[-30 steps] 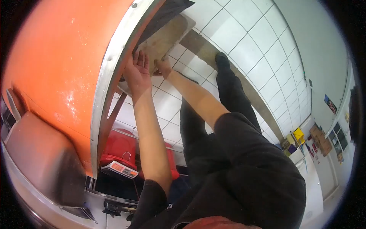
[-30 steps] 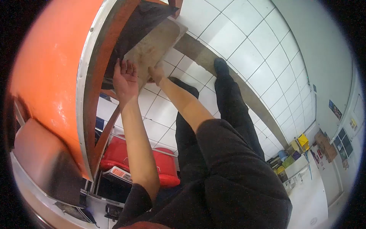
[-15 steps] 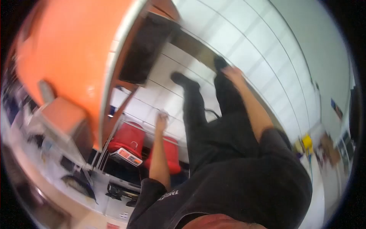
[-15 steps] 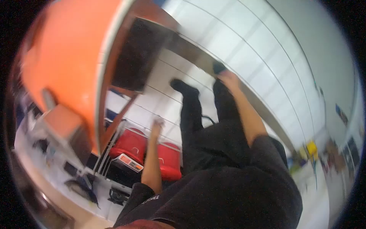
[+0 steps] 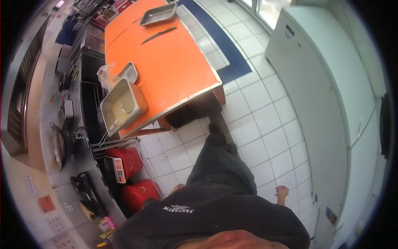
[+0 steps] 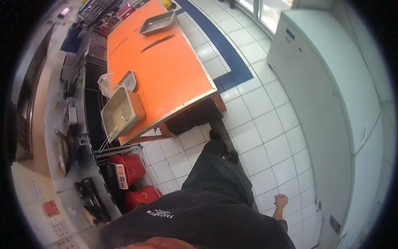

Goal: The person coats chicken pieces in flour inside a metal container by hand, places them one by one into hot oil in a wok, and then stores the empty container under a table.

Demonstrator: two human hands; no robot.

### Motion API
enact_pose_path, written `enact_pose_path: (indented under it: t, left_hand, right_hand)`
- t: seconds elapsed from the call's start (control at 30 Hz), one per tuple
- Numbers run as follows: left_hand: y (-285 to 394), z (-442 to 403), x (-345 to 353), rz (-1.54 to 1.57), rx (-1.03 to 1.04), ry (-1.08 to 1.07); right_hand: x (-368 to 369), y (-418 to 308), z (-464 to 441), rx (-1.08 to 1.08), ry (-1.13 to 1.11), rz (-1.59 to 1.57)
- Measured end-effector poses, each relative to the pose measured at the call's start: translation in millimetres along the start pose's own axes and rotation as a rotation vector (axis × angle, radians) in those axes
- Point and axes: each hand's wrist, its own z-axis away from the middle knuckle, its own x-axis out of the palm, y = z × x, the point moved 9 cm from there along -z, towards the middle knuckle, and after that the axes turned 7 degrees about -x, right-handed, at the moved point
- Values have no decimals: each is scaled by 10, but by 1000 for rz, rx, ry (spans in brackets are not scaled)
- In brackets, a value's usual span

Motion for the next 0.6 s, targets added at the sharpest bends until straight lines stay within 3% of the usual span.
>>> enact_pose_path:
  t: [0.17,0.37,0.43,0.57,0.6]
  left_hand:
    - [418,-249,174,102,108,-1]
    - [1059,-491,96,343,208,79]
    - [1346,-540,-10,505,225,134]
    - [1913,-476,-193,903,230,219]
    - [1992,-449,-216,969,216,234]
  right_hand:
    - [439,-1737,-431,-236,-137,323]
    - [846,-4045,-765,-630,38,542]
    - [1041,-4460,-1090,-554,-11,463]
    - [1401,-5524,-1429,-779,32,483]
    - [1548,-5767,-1530,-824,14,366]
